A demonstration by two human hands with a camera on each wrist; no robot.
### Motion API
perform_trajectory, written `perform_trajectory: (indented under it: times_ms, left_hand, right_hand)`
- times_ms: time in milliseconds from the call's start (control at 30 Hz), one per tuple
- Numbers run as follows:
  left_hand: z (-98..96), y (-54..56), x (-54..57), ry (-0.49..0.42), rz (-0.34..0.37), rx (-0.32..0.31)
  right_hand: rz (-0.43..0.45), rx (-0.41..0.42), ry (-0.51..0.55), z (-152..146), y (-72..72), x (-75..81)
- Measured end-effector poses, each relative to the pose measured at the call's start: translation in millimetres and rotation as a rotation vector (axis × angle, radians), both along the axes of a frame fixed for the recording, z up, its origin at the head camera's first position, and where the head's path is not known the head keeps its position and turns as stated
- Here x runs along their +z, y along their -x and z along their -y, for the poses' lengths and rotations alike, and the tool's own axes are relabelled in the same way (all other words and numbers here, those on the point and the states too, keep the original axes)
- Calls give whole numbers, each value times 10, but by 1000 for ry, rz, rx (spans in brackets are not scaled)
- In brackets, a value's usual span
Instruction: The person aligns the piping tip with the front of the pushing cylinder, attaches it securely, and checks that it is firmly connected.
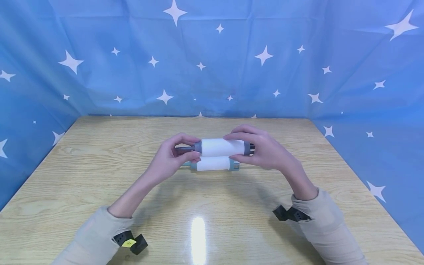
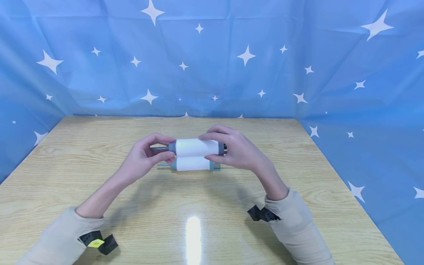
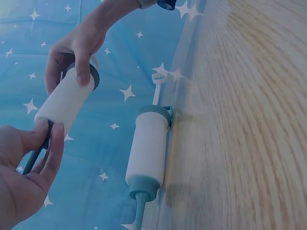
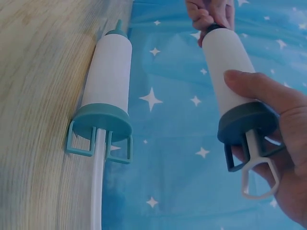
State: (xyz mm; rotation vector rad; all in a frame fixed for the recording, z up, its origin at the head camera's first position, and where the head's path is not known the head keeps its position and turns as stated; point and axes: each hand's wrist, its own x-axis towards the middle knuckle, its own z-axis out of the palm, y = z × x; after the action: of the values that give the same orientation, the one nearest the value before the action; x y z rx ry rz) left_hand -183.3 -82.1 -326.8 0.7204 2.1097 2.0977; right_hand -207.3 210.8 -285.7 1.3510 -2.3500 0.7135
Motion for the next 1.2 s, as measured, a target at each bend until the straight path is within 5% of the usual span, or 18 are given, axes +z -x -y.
perform_trajectory:
  times_ms: [233, 533, 867, 1200]
  left_hand:
    - [1, -22, 22, 35, -6, 46]
    - [-6, -13, 11, -71, -42, 33]
    - [0, 8, 18, 78, 10, 6]
    - [-21, -8, -12, 121, -105, 35]
  right_hand:
    - [7, -23, -6, 3, 3, -4]
    - [-8, -2, 4, 26, -10, -6]
    - [-17, 15, 3, 16, -13, 3]
    - [-1, 16, -72, 7, -15, 20]
